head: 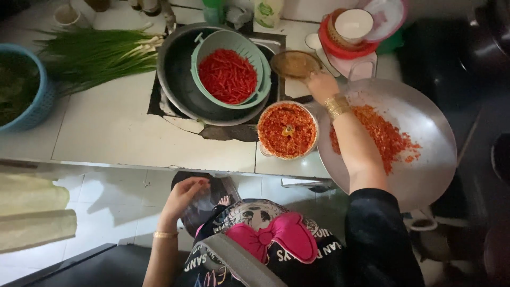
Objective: The person operates a blender jar to grind red chili peppers, then pours the ground mixture into a large wok using a ladle. They transfer whole red chili peppers from a green colander into the blender jar and continue the grinding process.
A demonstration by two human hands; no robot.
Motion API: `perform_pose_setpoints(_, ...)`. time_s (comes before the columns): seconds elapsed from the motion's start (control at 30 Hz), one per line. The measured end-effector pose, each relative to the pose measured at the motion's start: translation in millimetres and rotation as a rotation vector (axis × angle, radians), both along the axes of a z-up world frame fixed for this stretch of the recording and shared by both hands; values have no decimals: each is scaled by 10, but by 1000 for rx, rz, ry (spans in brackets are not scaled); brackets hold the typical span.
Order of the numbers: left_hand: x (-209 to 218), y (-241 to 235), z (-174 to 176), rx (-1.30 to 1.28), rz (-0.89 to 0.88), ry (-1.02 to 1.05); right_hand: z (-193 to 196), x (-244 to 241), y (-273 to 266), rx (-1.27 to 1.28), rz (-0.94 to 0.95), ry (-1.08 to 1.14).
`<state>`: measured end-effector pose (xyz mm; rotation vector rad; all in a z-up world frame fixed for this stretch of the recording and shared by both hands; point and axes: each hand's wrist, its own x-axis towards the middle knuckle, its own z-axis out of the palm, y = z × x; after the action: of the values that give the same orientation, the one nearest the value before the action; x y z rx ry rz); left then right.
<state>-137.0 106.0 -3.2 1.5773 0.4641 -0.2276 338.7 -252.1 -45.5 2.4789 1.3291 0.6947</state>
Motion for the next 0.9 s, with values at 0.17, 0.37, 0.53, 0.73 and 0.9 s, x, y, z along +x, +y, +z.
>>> perform_pose_setpoints(0.17,-166,74,-80,12,134,76,-74,8,-94,-168,-62,224)
perform_pose_setpoints(0.37,-77,76,-109,21,108,84,28,-135,-84,-156,-224,415)
perform_pose_setpoints(0.53,226,-68,-84,50,-13,74,540,-227,-119,-194,-303,323)
perform_pose_setpoints(0.73,852,-433,-374,35,-426,8,2055,-1430,-1051,121,-325,156)
perform_pose_setpoints(0.9,1298,-786,-75,-45,-546,47,2930,-2928,-1928,413,-369,250)
